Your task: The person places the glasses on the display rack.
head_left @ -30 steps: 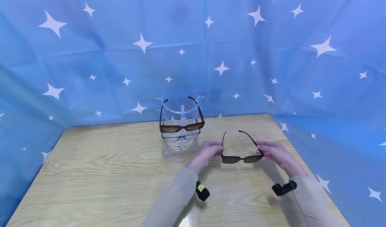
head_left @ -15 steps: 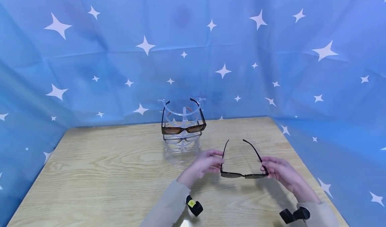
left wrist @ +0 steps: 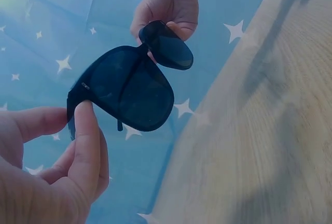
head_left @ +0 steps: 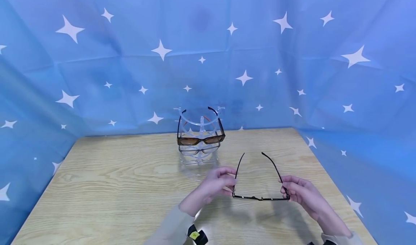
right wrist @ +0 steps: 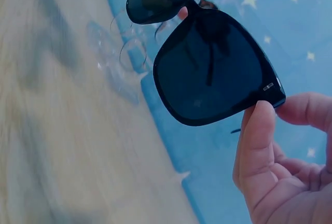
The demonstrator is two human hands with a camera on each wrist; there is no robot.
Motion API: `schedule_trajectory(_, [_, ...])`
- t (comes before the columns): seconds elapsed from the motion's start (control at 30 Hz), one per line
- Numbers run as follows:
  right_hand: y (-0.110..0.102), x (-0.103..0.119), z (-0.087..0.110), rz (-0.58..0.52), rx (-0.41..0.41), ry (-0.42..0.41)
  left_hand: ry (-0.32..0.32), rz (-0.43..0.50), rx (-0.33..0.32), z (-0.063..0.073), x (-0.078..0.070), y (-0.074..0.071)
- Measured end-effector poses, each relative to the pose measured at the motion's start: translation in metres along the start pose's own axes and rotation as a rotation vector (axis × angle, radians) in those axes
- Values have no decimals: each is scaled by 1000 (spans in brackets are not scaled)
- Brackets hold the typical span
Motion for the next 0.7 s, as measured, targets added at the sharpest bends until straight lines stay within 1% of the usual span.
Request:
schedule_trajectory(0.1, [5, 10, -1, 11, 0, -22, 10, 1, 8, 10, -9, -1])
schedule_trajectory(0.27, [14, 29, -5, 40, -6, -33, 42, -6, 33, 25, -30, 0])
schedule_trajectory(0.37, [19, 40, -9, 39, -2, -51, 64, -11, 39, 33, -42, -1])
schedule_trajectory(0.57, [29, 61, -21, 13, 20, -121, 109, -27, 7, 45, -64, -4])
schedule_trajectory(0.7, [33, 74, -28, 18, 40, -154, 134, -35, -10, 51, -76, -6])
Point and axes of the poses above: each hand's wrist, its own z-axis away from the middle knuckle, its own y-axis out of the palm, x = y × z, the point moved 7 cm from there along -z, towards the middle knuckle, and after that the axes turned 15 degrees about z, right-handed, at the moved point
